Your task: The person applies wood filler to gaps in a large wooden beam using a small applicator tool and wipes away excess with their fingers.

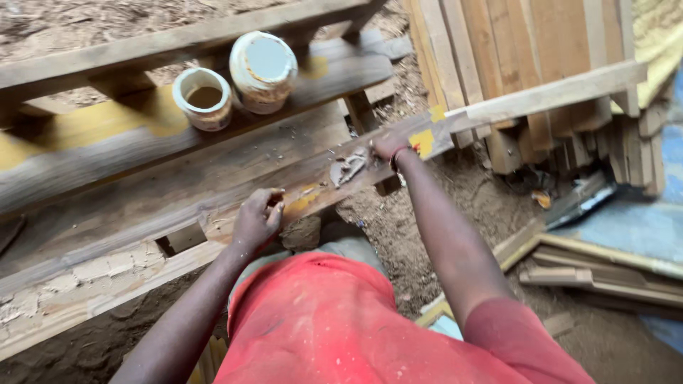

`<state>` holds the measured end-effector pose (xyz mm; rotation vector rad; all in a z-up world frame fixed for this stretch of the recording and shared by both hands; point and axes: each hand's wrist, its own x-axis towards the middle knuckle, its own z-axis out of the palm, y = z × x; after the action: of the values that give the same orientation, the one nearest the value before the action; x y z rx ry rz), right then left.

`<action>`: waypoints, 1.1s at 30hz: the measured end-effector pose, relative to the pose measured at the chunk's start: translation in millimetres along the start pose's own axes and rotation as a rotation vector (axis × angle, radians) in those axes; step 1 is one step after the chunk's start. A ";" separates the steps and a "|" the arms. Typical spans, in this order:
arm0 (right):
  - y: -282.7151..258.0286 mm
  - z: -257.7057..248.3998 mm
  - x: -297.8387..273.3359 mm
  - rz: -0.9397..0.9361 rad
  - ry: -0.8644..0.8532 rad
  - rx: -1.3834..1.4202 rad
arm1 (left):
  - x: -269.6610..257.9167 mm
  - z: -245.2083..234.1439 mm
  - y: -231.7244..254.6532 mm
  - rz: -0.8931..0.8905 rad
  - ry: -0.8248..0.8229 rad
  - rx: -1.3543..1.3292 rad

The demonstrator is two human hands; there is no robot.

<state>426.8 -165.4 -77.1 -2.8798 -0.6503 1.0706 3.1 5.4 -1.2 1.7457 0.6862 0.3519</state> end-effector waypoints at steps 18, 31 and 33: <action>-42.4 43.9 -74.3 -0.015 0.134 -0.144 | 21.8 -9.2 30.7 0.129 -0.015 0.013; -35.1 119.7 -47.2 -0.415 -0.209 -0.549 | 12.7 0.0 -0.5 0.104 0.016 -0.028; -20.5 136.3 -63.0 -0.558 -0.171 -0.514 | 20.5 5.5 2.6 0.180 0.042 -0.041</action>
<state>290.8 -189.7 -139.4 -2.6681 -1.8384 1.1870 23.0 13.3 -2.7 1.7696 0.5490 0.5237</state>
